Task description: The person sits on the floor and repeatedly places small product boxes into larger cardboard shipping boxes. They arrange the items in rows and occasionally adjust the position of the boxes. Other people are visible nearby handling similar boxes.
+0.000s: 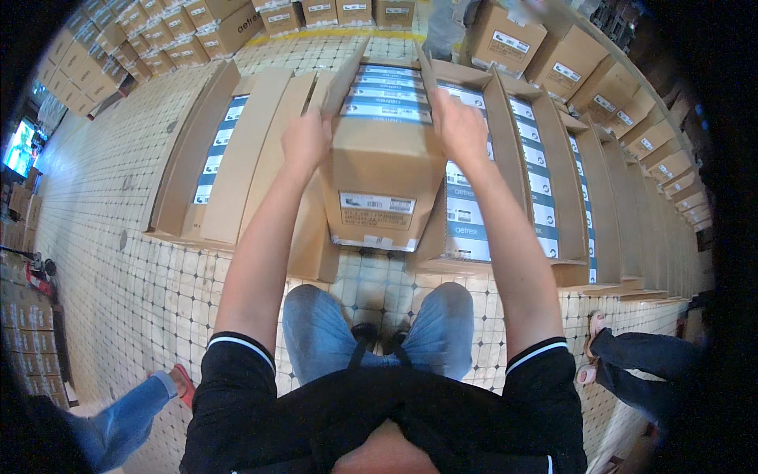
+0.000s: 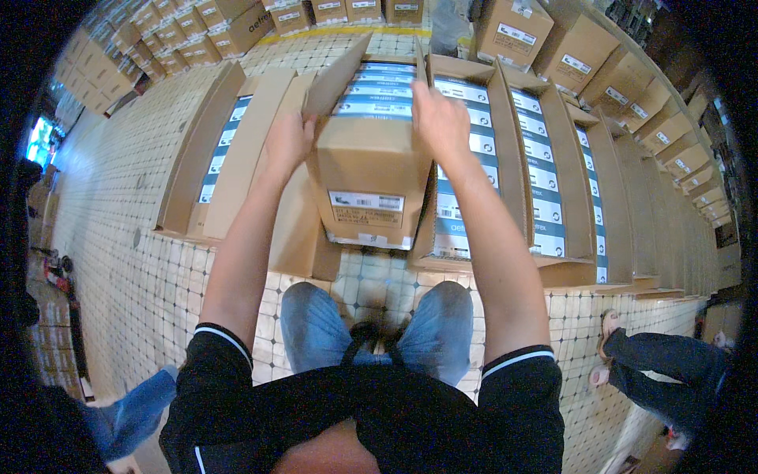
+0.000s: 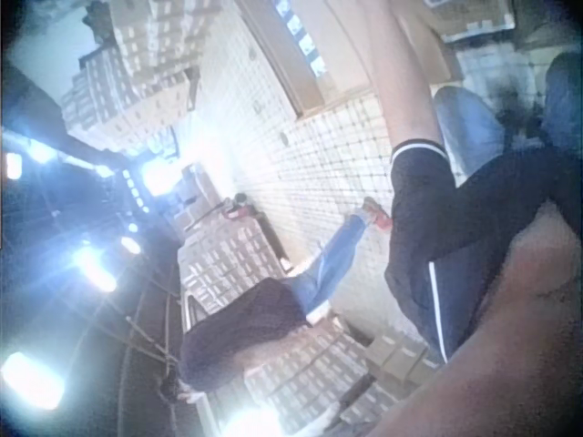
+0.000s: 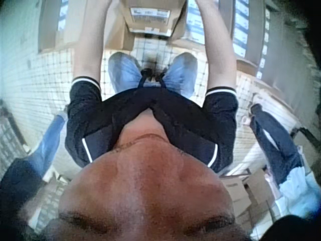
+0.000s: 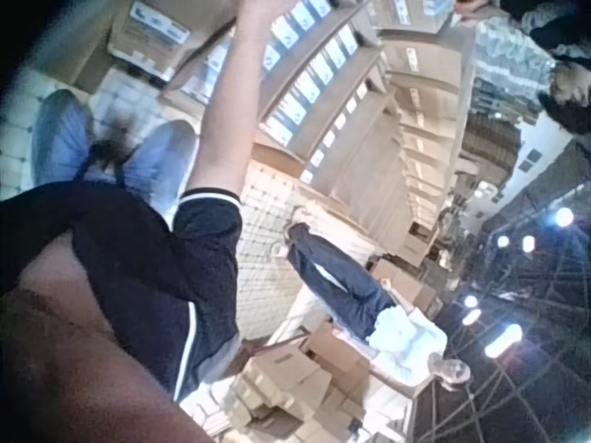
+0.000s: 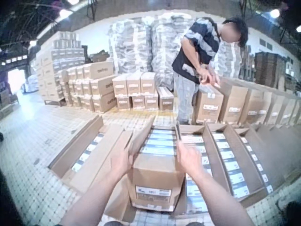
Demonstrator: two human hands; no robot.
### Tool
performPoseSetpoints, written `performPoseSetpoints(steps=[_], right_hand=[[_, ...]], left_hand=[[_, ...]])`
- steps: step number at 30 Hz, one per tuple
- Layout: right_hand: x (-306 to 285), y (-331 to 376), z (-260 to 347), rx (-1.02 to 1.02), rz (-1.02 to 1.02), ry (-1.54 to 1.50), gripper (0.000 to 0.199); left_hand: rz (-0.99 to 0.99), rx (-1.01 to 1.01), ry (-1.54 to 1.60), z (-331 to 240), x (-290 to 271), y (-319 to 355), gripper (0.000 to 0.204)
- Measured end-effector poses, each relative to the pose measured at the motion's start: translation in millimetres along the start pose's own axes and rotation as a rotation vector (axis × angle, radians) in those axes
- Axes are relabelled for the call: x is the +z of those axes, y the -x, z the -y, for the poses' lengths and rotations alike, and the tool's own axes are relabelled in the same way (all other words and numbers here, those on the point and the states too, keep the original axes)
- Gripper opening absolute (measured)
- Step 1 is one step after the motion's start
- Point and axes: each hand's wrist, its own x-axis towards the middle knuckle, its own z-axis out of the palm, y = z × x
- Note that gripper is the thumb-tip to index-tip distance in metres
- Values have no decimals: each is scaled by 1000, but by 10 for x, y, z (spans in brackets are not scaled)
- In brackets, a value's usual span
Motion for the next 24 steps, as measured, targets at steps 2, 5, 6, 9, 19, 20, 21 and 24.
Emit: performPoseSetpoints(steps=[2,5,6,9,19,20,21,24], right_hand=[[50,355,80,-31,-25,-36,20],[158,1150,263,-49,75,-30,29],[213,1406,325,-47,139,-27,34],[300,1934,456,-73,438,84,40],[879,1589,1356,80,468,-422,48],[1086,1503,1398,174,563,-451,51],[1274,1469,1416,278,695,-467,54],[1731,1433,1429,397,628,-130,61]], left_hand=[[-8,44,44,119,185,317,21],[104,-14,71,323,503,1057,26],[147,-44,88,396,605,1312,28],[315,-63,89,618,862,1796,41],[170,313,-57,1224,1297,1725,62],[198,303,-45,1256,1341,1726,62],[205,307,-34,1281,1380,1744,62],[178,318,14,1332,1443,1744,61]])
